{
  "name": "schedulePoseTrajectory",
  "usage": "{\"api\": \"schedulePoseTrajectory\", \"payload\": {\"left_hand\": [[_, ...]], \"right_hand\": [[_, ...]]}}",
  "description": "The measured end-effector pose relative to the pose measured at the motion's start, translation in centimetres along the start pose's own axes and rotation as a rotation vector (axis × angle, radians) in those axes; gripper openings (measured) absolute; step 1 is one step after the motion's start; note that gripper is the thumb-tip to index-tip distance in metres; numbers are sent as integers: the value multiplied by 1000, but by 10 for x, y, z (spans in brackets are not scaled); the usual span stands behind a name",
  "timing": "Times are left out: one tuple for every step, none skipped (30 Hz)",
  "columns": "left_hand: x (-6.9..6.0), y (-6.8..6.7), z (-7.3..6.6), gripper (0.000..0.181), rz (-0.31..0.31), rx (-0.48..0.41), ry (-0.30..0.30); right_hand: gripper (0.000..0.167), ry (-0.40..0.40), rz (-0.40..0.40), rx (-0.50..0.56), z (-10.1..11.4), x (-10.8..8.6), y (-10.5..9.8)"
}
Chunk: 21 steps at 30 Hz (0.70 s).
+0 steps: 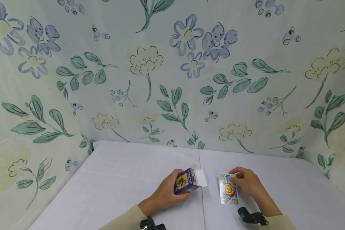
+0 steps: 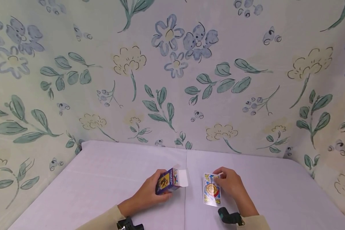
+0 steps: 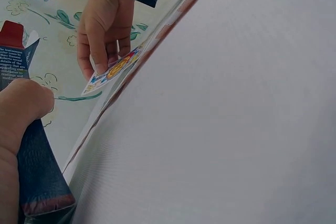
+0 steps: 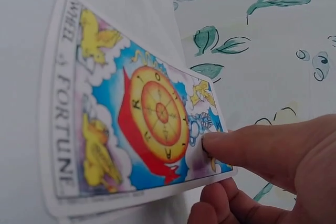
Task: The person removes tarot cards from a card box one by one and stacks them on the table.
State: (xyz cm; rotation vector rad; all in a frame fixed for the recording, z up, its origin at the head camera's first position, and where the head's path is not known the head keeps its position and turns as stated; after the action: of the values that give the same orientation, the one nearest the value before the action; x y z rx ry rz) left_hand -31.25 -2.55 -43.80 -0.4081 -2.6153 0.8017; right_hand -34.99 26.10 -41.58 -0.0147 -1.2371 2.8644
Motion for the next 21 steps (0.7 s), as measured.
{"api": "schedulePoseTrajectory", "payload": {"left_hand": [[0,0,0,70,-1,2,2],[0,0,0,70,0,3,4],[0,0,0,69,0,3,6],[0,1,0,69,0,2,9],[0,1,0,69,0,2,11],[1,1,0,69,0,0,13],[1,1,1,68,0,-1,16],[1,1,1,68,0,-3,16],[1,1,1,68,0,-5,16],[1,1,1,68,0,-5,16],[1,2,1,68,1,-6,15],[1,2,1,68,1,-7,14],[1,2,1,69,1,-7,13],[1,2,1,69,1,-7,12],[1,1,1,69,1,-6,12],[1,1,1,69,1,-6,10],[1,1,1,69,3,-7,8],[1,1,1,69,3,-7,7],[1,1,0,69,3,-7,6],[2,1,0,69,4,-7,5],[2,1,0,69,5,-7,4]], "right_hand": [[23,-5,-2,-1,0,0,0],[23,-14,-3,-7,0,0,0],[24,-18,-4,-14,0,0,0],[24,-25,-5,-20,0,0,0],[24,-30,-4,-28,-1,0,0],[24,-34,-4,-36,-1,0,0],[25,-37,-5,-42,-1,0,0],[25,-38,-4,-44,-2,0,0],[25,-36,-3,-43,-2,0,0],[25,-38,-3,-43,-3,0,0],[25,-37,-3,-41,-3,0,0],[25,-38,-3,-38,-3,0,0],[25,-40,-4,-36,-3,0,0],[25,-42,-5,-35,-3,1,1],[25,-45,-5,-36,-3,1,1],[25,-47,-5,-36,-4,1,1],[25,-48,-6,-35,-4,2,1],[26,-48,-7,-35,-4,2,1],[26,-46,-8,-35,-5,2,1],[26,-45,-9,-37,-5,3,1],[26,-43,-12,-40,-5,3,1]]}}
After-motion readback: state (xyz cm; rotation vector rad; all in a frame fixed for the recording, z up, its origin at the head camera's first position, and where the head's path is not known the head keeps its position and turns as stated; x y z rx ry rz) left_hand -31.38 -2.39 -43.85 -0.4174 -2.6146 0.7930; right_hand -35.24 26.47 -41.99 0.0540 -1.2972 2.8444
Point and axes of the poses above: each hand's wrist, its own x-axis towards the middle knuckle, its own y-axis out of the palm, z = x × y, the point moved 7 cm from there along x, towards the middle knuckle, and after that the axes turned 4 degrees about -y, right-handed, at the moved point
